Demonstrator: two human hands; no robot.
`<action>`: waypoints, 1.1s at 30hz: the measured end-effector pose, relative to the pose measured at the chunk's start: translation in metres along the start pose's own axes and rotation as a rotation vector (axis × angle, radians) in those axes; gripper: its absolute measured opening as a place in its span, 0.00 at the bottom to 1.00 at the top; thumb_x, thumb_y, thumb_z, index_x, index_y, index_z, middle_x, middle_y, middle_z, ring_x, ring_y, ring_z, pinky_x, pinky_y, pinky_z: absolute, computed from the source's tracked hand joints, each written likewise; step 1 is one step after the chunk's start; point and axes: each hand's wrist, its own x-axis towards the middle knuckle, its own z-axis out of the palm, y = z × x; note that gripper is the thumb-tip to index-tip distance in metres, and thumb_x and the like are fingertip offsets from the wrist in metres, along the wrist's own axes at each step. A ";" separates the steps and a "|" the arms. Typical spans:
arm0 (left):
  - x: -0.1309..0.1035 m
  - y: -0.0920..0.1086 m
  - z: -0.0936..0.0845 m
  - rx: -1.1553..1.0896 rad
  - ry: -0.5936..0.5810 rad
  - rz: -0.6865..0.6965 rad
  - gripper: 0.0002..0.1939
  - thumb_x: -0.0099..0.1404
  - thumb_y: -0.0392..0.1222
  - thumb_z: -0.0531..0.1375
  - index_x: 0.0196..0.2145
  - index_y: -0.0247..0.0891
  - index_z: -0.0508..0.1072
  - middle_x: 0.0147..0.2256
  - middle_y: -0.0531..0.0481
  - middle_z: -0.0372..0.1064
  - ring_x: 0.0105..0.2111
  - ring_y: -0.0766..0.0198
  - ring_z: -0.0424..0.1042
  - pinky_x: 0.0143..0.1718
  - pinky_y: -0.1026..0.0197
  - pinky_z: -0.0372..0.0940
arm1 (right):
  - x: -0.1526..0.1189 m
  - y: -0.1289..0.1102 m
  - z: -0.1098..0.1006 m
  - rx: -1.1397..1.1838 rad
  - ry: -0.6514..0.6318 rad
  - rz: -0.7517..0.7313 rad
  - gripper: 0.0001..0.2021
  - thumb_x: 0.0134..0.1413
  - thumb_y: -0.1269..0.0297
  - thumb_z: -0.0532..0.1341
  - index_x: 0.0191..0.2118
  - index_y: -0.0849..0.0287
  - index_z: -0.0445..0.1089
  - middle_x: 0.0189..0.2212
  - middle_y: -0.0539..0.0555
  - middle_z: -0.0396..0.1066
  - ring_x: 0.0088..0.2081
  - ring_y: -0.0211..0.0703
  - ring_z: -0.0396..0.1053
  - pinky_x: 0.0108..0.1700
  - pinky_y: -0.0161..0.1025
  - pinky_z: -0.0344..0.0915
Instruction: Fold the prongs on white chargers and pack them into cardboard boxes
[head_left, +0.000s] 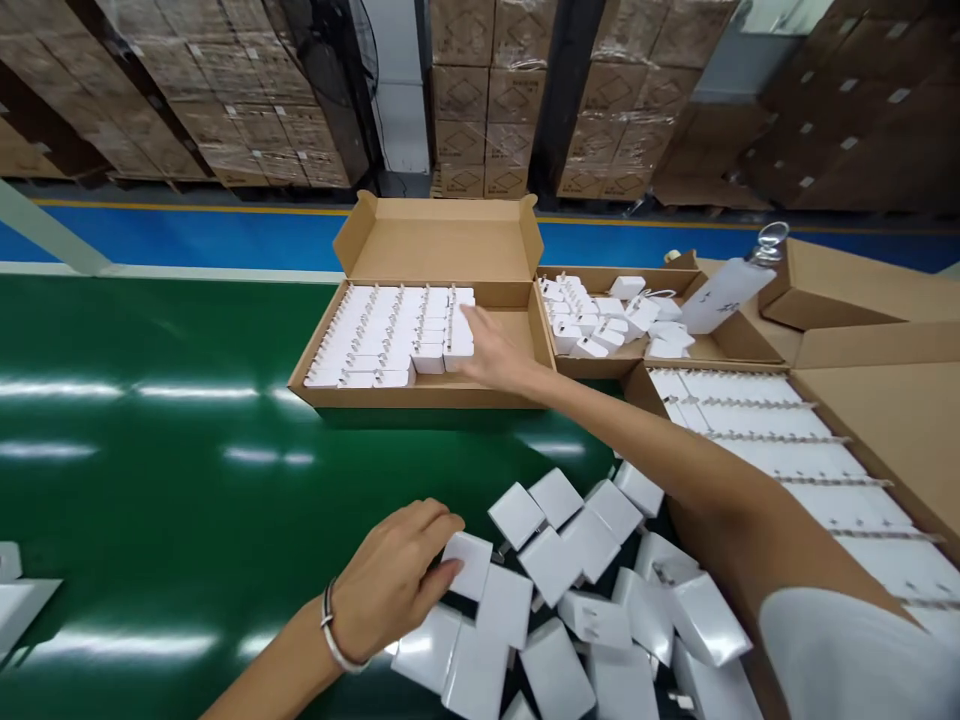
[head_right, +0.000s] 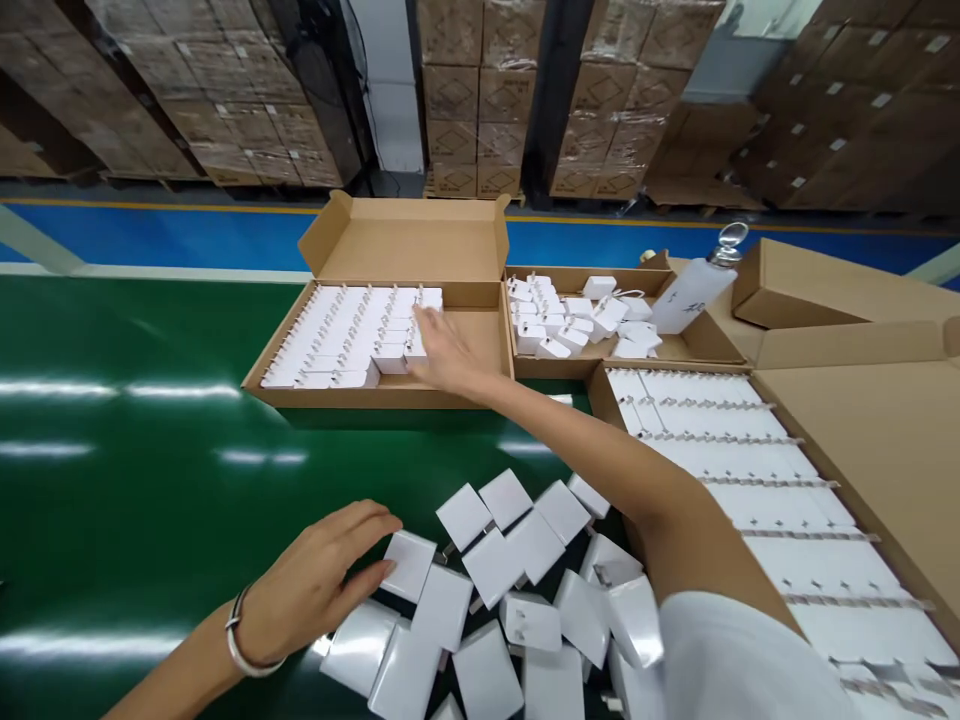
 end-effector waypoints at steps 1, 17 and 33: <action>-0.001 0.003 0.004 -0.005 -0.019 0.008 0.15 0.59 0.37 0.51 0.45 0.40 0.62 0.42 0.46 0.62 0.38 0.59 0.64 0.38 0.57 0.61 | -0.018 -0.011 -0.007 0.008 -0.101 -0.058 0.30 0.47 0.61 0.58 0.56 0.57 0.51 0.53 0.57 0.54 0.54 0.51 0.53 0.54 0.52 0.51; -0.004 -0.060 -0.006 -0.048 0.437 -0.419 0.19 0.50 0.53 0.59 0.34 0.36 0.65 0.29 0.52 0.62 0.30 0.62 0.63 0.32 0.60 0.60 | -0.086 -0.028 0.024 -0.057 -0.334 0.116 0.19 0.40 0.57 0.63 0.39 0.57 0.62 0.34 0.52 0.61 0.33 0.42 0.61 0.31 0.37 0.56; -0.031 -0.037 -0.003 0.061 0.200 -0.178 0.22 0.59 0.35 0.48 0.52 0.42 0.55 0.46 0.44 0.60 0.37 0.60 0.68 0.35 0.60 0.64 | -0.061 -0.023 0.044 1.235 -0.367 0.595 0.17 0.53 0.61 0.52 0.49 0.56 0.54 0.34 0.52 0.65 0.28 0.34 0.66 0.33 0.39 0.68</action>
